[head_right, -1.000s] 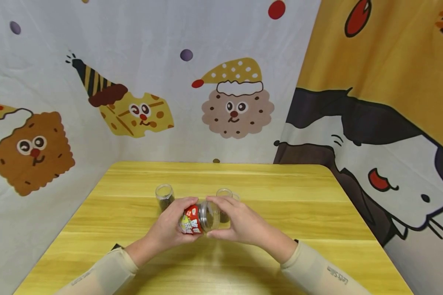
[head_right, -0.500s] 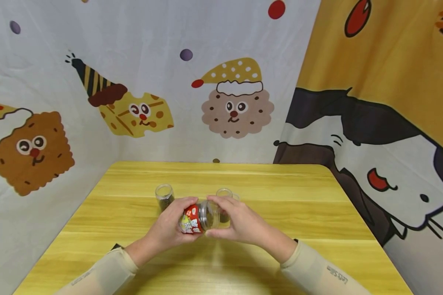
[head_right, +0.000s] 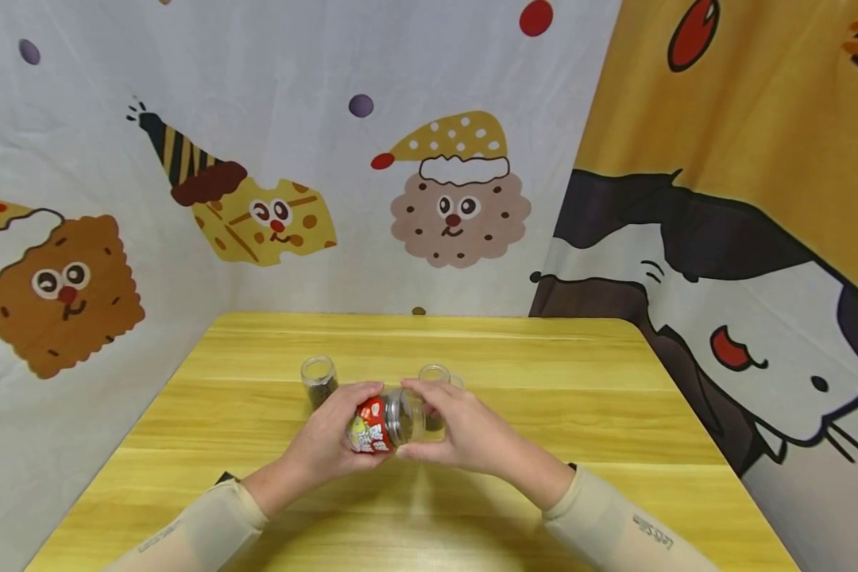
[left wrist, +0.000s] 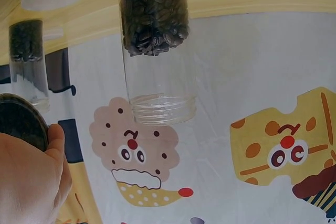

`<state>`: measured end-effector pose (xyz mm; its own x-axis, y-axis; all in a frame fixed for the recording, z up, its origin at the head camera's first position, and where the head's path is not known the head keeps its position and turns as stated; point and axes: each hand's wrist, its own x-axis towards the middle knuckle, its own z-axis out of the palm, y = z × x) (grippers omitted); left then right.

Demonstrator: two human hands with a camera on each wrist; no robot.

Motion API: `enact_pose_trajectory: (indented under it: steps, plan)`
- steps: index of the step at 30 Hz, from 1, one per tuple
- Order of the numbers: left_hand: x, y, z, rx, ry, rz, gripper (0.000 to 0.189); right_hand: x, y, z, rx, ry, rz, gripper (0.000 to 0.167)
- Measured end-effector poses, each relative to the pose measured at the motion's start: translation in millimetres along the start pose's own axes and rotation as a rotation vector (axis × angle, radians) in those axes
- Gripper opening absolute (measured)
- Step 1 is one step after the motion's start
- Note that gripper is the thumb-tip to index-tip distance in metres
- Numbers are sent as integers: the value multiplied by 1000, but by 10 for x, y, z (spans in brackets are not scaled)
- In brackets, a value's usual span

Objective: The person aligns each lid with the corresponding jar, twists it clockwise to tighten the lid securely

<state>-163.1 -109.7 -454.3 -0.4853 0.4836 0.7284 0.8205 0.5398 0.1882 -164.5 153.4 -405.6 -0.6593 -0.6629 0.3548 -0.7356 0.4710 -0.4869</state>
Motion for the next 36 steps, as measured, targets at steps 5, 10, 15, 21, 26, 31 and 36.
enact_pose_trajectory:
  steps: [5,10,15,21,26,31,36]
  plan:
    - [-2,16,-10,5,-13,-14,102,2,-8,-1,25,-14,34,84]
    - [5,25,-18,10,-22,-27,102,1,-6,-3,6,-23,50,89]
    - [9,26,-17,4,-24,-39,102,-1,0,-9,-103,-9,-42,102]
    - [11,24,-13,14,-16,-28,102,1,25,-1,-137,30,-177,91]
    - [15,16,3,5,-2,-8,103,4,29,2,-120,38,-178,89]
    - [17,20,5,7,-8,-5,102,6,18,-5,-117,38,-162,88]
    - [20,27,3,6,-13,-5,103,9,12,-11,-105,37,-152,87]
